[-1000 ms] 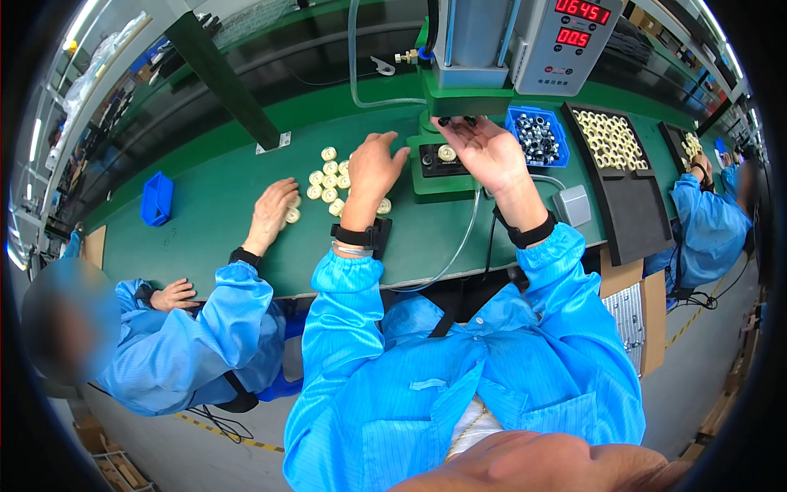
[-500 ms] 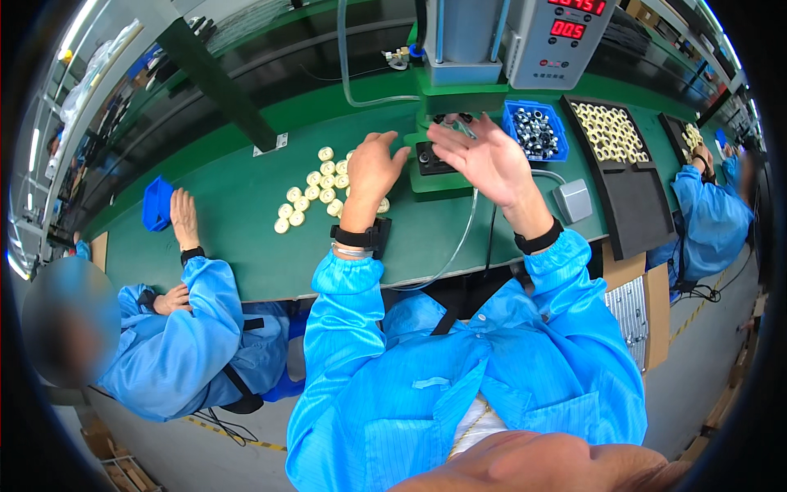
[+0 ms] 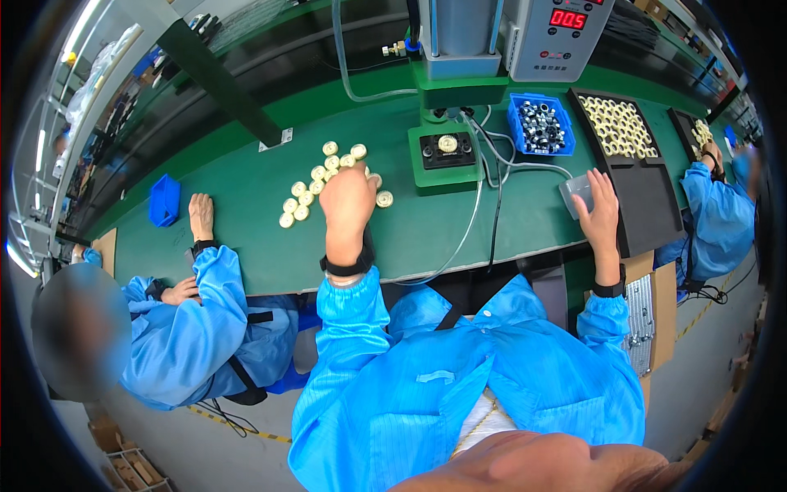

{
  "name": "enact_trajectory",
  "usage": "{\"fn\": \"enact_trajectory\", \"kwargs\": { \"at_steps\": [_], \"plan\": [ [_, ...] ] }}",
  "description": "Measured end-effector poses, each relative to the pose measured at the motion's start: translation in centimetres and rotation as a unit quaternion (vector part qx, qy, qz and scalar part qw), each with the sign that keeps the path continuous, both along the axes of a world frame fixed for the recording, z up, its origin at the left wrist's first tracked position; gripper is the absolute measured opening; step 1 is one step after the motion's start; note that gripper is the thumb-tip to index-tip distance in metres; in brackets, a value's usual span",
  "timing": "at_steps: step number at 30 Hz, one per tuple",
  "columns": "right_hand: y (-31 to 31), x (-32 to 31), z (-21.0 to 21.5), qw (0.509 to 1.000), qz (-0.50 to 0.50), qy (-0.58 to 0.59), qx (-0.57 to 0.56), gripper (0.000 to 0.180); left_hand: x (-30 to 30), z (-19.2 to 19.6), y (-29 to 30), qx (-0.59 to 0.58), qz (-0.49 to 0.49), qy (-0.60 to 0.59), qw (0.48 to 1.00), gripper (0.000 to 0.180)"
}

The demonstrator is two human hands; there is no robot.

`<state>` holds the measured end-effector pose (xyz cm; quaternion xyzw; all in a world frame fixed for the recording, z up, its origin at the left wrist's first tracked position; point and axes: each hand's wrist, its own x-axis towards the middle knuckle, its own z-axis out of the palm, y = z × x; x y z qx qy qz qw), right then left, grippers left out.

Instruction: Assembling plastic circular components and testing them using a pneumatic press.

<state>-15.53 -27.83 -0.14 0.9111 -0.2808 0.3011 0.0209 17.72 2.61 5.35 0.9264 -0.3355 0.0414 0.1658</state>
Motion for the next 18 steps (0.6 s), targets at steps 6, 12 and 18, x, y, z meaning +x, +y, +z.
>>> {"fn": "enact_trajectory", "kwargs": {
  "at_steps": [6, 12, 18],
  "plan": [
    [0.6, 0.7, -2.1, 0.999, 0.007, -0.001, 0.05, 0.064, -4.7, 1.7, 4.0, -0.022, -0.003, -0.044, 0.999, 0.045],
    [0.8, 1.3, -1.9, 0.999, -0.04, 0.01, 0.019, 0.065, -5.1, -3.3, 6.6, -0.045, 0.039, -0.098, 0.993, 0.05],
    [0.7, 2.2, -2.3, 0.999, -0.051, 0.004, 0.013, 0.062, -5.5, -4.5, 7.3, -0.074, 0.033, -0.051, 0.995, 0.05]
  ]
}}
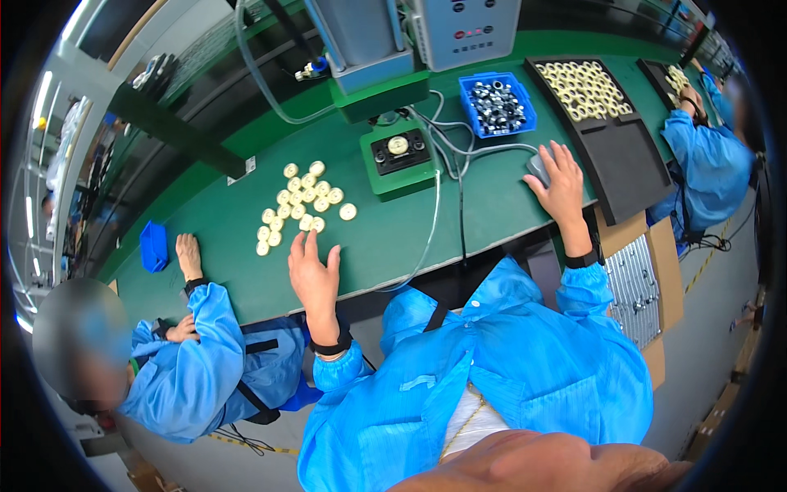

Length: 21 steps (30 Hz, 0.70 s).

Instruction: Assembling plastic circular components and testing them using a pneumatic press.

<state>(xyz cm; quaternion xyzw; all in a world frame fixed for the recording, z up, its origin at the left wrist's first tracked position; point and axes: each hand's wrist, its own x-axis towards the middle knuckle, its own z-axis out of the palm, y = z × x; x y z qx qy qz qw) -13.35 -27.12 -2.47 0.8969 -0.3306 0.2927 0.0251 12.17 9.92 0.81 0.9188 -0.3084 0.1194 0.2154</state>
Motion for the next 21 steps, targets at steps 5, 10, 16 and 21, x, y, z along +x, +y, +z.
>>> {"fn": "enact_trajectory", "kwargs": {
  "at_steps": [5, 10, 16, 21],
  "plan": [
    [-0.1, -0.3, -0.3, 1.0, -0.012, 0.009, -0.006, 0.061, 0.7, -0.7, 0.4, -0.005, -0.007, 0.019, 1.0, 0.05],
    [0.6, -0.1, -0.3, 0.999, -0.028, -0.004, -0.014, 0.068, 1.0, -2.5, 0.8, -0.013, 0.015, -0.026, 0.999, 0.049],
    [0.1, -0.3, -1.1, 0.999, -0.038, -0.022, 0.0, 0.07, 1.3, -3.5, 0.4, -0.006, 0.037, -0.093, 0.995, 0.052],
    [0.7, 0.6, 0.4, 0.996, -0.017, -0.053, -0.067, 0.067, 1.9, -3.0, -0.3, 0.005, 0.049, -0.091, 0.995, 0.053]
  ]
}}
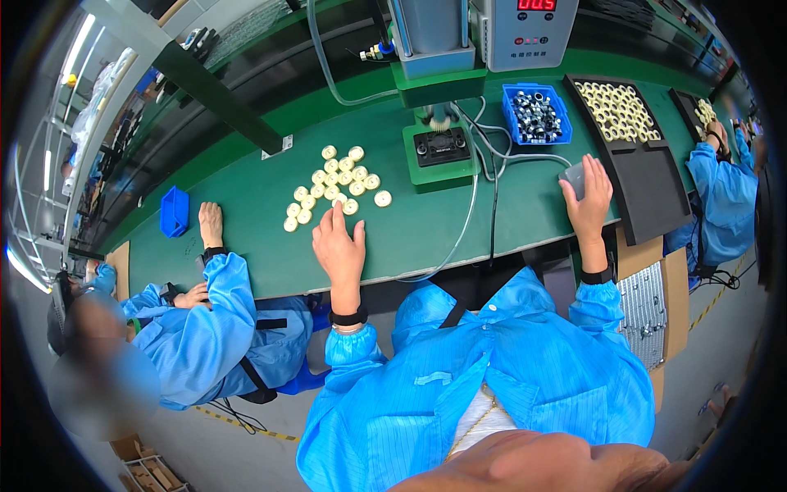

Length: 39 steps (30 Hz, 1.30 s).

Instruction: Assembling plastic circular components and testing them using a pneumatic press.

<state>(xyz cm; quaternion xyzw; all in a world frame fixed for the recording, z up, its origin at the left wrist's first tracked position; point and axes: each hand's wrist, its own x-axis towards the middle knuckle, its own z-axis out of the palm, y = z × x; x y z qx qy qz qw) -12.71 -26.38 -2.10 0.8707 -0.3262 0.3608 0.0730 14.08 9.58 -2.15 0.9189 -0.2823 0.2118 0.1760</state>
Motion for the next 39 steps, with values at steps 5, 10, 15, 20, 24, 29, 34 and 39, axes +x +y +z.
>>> {"fn": "enact_trajectory", "kwargs": {
  "at_steps": [5, 10, 15, 20, 24, 29, 34, 39],
  "plan": [
    [2.5, 5.7, 5.6, 0.871, 0.262, -0.244, 0.336, 0.065, 0.7, -0.6, -1.4, -0.007, -0.007, -0.029, 1.0, 0.049],
    [4.4, 14.0, 11.0, 0.83, 0.361, -0.111, 0.409, 0.087, 1.2, -1.6, -1.4, -0.039, -0.06, -0.043, 0.996, 0.038],
    [4.9, 21.1, 9.0, 0.766, 0.442, -0.174, 0.432, 0.048, 0.7, -1.3, -1.1, -0.046, -0.04, -0.041, 0.997, 0.033],
    [4.9, 19.3, 8.7, 0.816, 0.395, -0.11, 0.407, 0.038, 0.2, -0.6, -1.3, -0.04, -0.043, -0.052, 0.997, 0.032],
    [1.5, 15.1, 6.6, 0.913, 0.311, -0.14, 0.222, 0.035, 0.2, -0.4, -1.5, -0.039, -0.044, -0.048, 0.997, 0.033],
    [-8.5, 3.1, 5.9, 0.956, 0.059, -0.201, 0.204, 0.033, 0.4, -0.8, -1.7, -0.045, -0.058, -0.049, 0.996, 0.032],
    [-13.7, -5.7, 3.3, 0.966, -0.141, -0.095, 0.196, 0.028, 0.4, -0.5, -1.7, -0.02, -0.064, -0.049, 0.997, 0.032],
    [-14.6, -5.4, 1.4, 0.952, -0.172, 0.05, 0.25, 0.028, 0.4, -0.6, -1.8, -0.06, -0.048, -0.013, 0.997, 0.037]
  ]
}}
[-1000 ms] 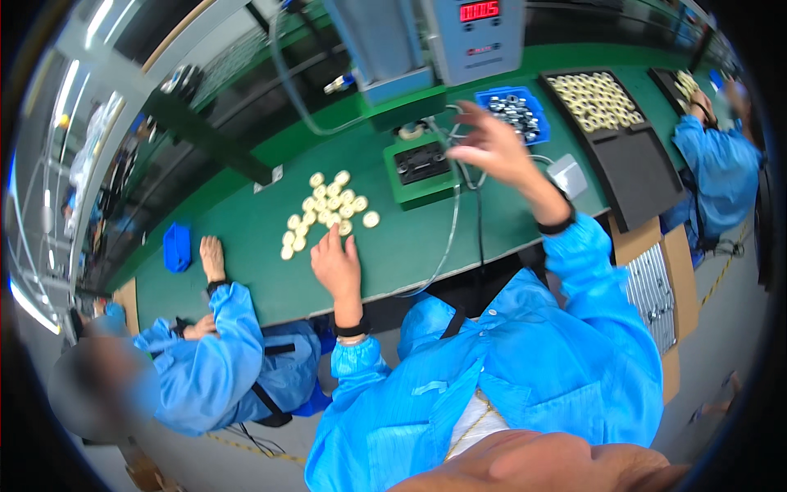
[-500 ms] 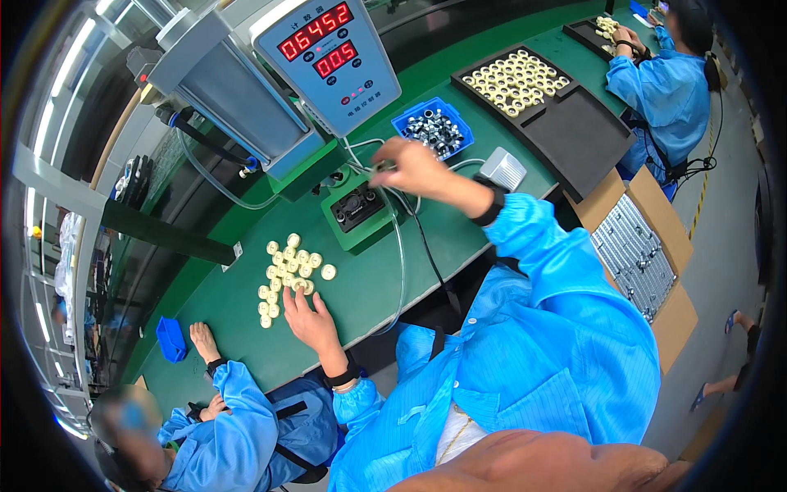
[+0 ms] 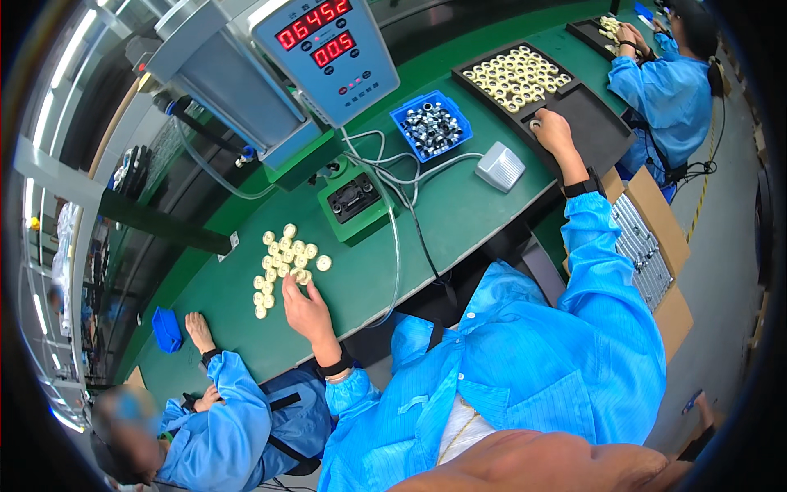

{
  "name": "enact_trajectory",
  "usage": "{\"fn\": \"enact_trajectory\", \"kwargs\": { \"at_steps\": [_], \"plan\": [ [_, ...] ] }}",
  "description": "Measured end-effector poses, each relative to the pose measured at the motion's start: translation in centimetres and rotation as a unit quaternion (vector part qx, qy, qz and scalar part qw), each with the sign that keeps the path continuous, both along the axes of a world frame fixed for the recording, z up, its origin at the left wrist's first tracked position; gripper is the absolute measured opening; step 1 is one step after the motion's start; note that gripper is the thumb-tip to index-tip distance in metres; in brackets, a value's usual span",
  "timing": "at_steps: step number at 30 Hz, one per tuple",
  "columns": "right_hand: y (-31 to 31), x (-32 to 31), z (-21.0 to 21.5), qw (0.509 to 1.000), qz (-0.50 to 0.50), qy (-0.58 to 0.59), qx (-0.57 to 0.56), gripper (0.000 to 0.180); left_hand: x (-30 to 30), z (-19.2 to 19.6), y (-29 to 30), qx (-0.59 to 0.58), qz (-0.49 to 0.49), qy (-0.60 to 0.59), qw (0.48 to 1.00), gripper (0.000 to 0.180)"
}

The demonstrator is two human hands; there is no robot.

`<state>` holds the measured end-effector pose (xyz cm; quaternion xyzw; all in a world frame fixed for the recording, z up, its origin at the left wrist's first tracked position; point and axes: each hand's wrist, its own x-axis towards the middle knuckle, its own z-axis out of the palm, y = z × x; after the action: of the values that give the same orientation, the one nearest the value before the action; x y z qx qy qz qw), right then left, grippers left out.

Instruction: Assembling plastic circular components and testing them using a pneumatic press.

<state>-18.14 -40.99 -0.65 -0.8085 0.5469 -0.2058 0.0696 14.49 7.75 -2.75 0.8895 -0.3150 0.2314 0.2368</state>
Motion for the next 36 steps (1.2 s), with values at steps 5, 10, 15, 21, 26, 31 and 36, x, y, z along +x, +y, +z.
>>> {"fn": "enact_trajectory", "kwargs": {
  "at_steps": [5, 10, 15, 21, 26, 31, 36],
  "plan": [
    [-0.1, -0.8, -0.6, 0.995, 0.018, -0.096, 0.017, 0.028, -0.2, 1.1, -0.8, 0.055, -0.013, -0.025, 0.998, 0.049],
    [2.5, 1.5, 1.6, 0.995, 0.029, 0.013, -0.097, 0.028, 0.6, 0.7, 0.1, 0.078, -0.019, -0.02, 0.997, 0.045],
    [7.1, 9.3, 5.0, 0.942, 0.274, -0.18, -0.074, 0.03, 0.9, 0.8, 0.1, 0.033, -0.032, 0.0, 0.999, 0.041],
    [6.8, 14.3, 3.1, 0.947, 0.281, 0.088, -0.13, 0.031, 1.7, 0.2, -0.2, -0.046, -0.03, 0.041, 0.998, 0.034],
    [6.2, 15.3, 1.6, 0.929, 0.303, 0.084, -0.196, 0.021, 1.6, -0.1, 0.7, -0.104, -0.011, 0.077, 0.992, 0.027],
    [2.1, 13.1, -2.5, 0.927, 0.311, -0.029, -0.207, 0.018, 1.2, -0.1, -0.4, -0.16, -0.031, 0.082, 0.983, 0.027],
    [3.3, 14.2, -0.8, 0.937, 0.3, 0.024, -0.176, 0.028, 0.1, 1.2, 2.0, -0.184, 0.007, 0.099, 0.978, 0.029]
  ]
}}
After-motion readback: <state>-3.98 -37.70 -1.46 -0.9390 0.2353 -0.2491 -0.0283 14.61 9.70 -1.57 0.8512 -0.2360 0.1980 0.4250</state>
